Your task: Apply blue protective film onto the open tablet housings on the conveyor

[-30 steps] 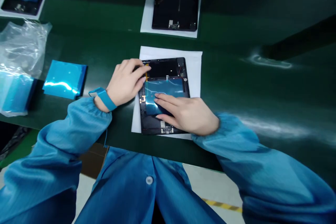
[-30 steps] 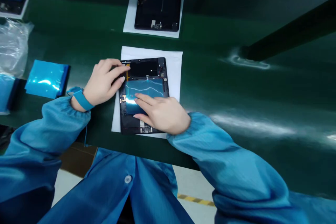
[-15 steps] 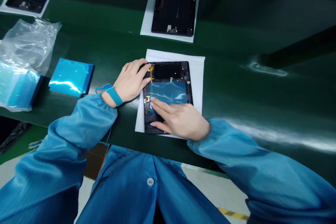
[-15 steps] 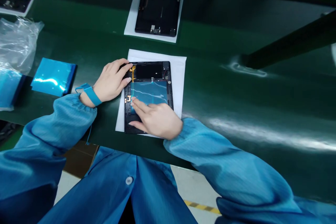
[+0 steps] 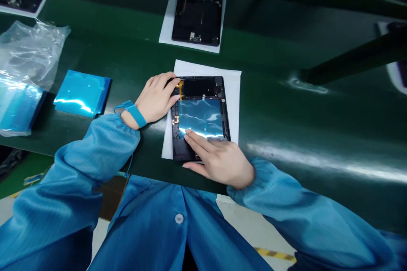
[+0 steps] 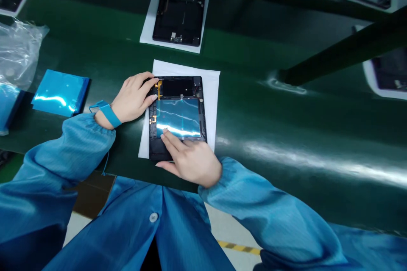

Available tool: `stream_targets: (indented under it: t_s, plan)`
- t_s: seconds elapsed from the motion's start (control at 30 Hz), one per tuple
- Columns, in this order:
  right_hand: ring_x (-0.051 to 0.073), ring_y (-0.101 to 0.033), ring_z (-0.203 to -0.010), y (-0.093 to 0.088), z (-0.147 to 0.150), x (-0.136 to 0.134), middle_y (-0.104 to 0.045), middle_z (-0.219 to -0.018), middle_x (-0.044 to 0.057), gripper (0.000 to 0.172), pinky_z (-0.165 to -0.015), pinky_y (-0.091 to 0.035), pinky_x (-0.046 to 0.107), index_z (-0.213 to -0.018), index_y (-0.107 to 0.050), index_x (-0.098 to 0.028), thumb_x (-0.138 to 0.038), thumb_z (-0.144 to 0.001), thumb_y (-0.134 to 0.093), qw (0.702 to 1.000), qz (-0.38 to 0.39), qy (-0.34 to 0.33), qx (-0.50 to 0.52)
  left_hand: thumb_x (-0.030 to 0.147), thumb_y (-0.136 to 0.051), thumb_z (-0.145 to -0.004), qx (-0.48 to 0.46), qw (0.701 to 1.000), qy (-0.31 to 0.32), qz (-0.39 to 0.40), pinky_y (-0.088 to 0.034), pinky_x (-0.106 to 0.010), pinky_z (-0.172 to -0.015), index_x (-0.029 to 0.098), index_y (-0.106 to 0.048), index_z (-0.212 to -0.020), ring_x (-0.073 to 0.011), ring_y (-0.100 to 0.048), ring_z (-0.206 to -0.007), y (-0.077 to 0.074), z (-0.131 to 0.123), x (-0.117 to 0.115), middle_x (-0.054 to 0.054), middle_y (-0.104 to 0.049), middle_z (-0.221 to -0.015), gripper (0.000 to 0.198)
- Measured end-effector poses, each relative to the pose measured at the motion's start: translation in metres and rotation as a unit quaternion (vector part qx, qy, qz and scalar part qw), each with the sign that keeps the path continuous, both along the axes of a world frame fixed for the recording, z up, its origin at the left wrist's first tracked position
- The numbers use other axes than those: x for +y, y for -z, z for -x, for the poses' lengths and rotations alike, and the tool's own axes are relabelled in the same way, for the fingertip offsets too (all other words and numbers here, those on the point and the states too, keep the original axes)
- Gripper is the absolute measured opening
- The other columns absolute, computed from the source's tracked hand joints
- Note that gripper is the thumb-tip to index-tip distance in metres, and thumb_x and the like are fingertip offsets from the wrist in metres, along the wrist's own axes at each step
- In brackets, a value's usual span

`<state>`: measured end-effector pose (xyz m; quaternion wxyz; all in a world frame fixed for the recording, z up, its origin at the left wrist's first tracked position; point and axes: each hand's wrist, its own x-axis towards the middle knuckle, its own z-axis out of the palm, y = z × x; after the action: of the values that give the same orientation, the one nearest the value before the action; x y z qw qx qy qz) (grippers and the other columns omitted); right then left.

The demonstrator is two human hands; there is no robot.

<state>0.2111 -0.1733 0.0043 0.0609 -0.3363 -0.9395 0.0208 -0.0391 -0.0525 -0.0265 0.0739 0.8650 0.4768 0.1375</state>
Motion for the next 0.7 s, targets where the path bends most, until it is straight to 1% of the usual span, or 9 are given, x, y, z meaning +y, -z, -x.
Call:
stream_targets:
  t_s: [0.03, 0.07, 0.17, 0.2, 0.27, 0.37, 0.5, 0.6, 0.7]
  plan:
    - [0.018, -0.076, -0.075, 0.001, -0.002, 0.0, -0.064, -0.147, 0.011, 0.062, -0.063, -0.055, 0.032, -0.138, -0.07, -0.012, -0.058, -0.106, -0.044, 1.0, 0.002, 0.011, 0.006, 0.042, -0.038, -0.107, -0.002, 1.0, 0.001, -0.001, -0.04, -0.052, -0.117, 0.013, -0.052, -0.147, -0.035, -0.05, -0.141, 0.0, 0.0, 0.0, -0.02, -0.054, -0.152, 0.051]
    - [0.019, -0.077, -0.077, 0.002, -0.004, 0.004, -0.065, -0.146, 0.011, 0.062, -0.063, -0.055, 0.032, -0.139, -0.07, -0.012, -0.058, -0.107, -0.044, 0.999, 0.005, 0.04, 0.008, 0.042, -0.038, -0.108, -0.003, 1.0, 0.001, -0.003, -0.041, -0.052, -0.117, 0.013, -0.052, -0.147, -0.035, -0.05, -0.141, 0.0, 0.0, 0.0, -0.02, -0.054, -0.151, 0.052]
    - [0.024, -0.079, -0.09, 0.008, -0.012, 0.028, -0.063, -0.148, 0.014, 0.064, -0.061, -0.053, 0.033, -0.145, -0.064, -0.012, -0.059, -0.107, -0.042, 0.985, 0.005, 0.172, -0.009, 0.044, -0.037, -0.108, -0.003, 1.0, 0.001, -0.01, -0.041, -0.05, -0.117, 0.013, -0.053, -0.148, -0.0339, -0.051, -0.139, 0.001, 0.001, 0.001, -0.019, -0.054, -0.151, 0.053]
    - [0.026, -0.078, -0.095, 0.009, -0.015, 0.037, -0.061, -0.15, 0.014, 0.065, -0.062, -0.053, 0.034, -0.147, -0.062, -0.013, -0.059, -0.106, -0.042, 0.979, 0.003, 0.205, -0.016, 0.044, -0.037, -0.108, -0.002, 1.0, 0.0, -0.01, -0.041, -0.05, -0.117, 0.014, -0.053, -0.148, -0.0336, -0.051, -0.139, 0.001, 0.001, 0.002, -0.019, -0.054, -0.151, 0.053]
    - [0.029, -0.078, -0.099, 0.012, -0.018, 0.048, -0.059, -0.153, 0.013, 0.066, -0.063, -0.053, 0.035, -0.149, -0.061, -0.014, -0.06, -0.106, -0.042, 0.972, -0.001, 0.235, -0.026, 0.044, -0.038, -0.108, -0.003, 1.0, -0.002, -0.009, -0.041, -0.05, -0.117, 0.014, -0.052, -0.148, -0.0335, -0.051, -0.139, 0.001, 0.001, 0.003, -0.019, -0.054, -0.151, 0.053]
    - [0.027, -0.078, -0.094, 0.01, -0.019, 0.042, -0.061, -0.151, 0.013, 0.065, -0.062, -0.052, 0.035, -0.147, -0.062, -0.014, -0.059, -0.106, -0.042, 0.975, -0.001, 0.221, -0.03, 0.042, -0.039, -0.107, -0.005, 1.0, -0.001, -0.002, -0.041, -0.05, -0.117, 0.014, -0.052, -0.149, -0.0336, -0.051, -0.139, 0.001, 0.001, 0.002, -0.019, -0.054, -0.152, 0.052]
    - [0.022, -0.078, -0.083, 0.002, -0.024, 0.007, -0.071, -0.138, 0.015, 0.06, -0.061, -0.052, 0.033, -0.14, -0.066, -0.011, -0.056, -0.106, -0.045, 0.986, 0.003, 0.165, -0.009, 0.04, -0.042, -0.105, -0.009, 1.0, -0.003, 0.014, -0.04, -0.05, -0.119, 0.012, -0.05, -0.151, -0.0339, -0.05, -0.141, -0.002, 0.004, 0.001, -0.019, -0.052, -0.153, 0.054]
    - [0.022, -0.078, -0.079, -0.002, -0.033, -0.011, -0.076, -0.129, 0.014, 0.055, -0.063, -0.054, 0.032, -0.133, -0.07, -0.012, -0.055, -0.104, -0.051, 0.99, 0.009, 0.136, 0.027, 0.041, -0.049, -0.101, -0.005, 0.999, -0.014, 0.036, -0.041, -0.052, -0.117, 0.011, -0.047, -0.153, -0.0364, -0.05, -0.14, -0.012, 0.003, 0.006, -0.019, -0.053, -0.153, 0.06]
    - [0.021, -0.079, -0.081, 0.0, -0.037, -0.012, -0.082, -0.111, 0.009, 0.042, -0.067, -0.057, 0.031, -0.123, -0.074, -0.017, -0.048, -0.105, -0.052, 0.985, 0.026, 0.139, 0.102, 0.036, -0.055, -0.097, 0.013, 0.998, -0.044, 0.029, -0.043, -0.055, -0.112, 0.013, -0.052, -0.149, -0.0394, -0.054, -0.135, -0.025, -0.014, 0.02, -0.02, -0.055, -0.15, 0.057]
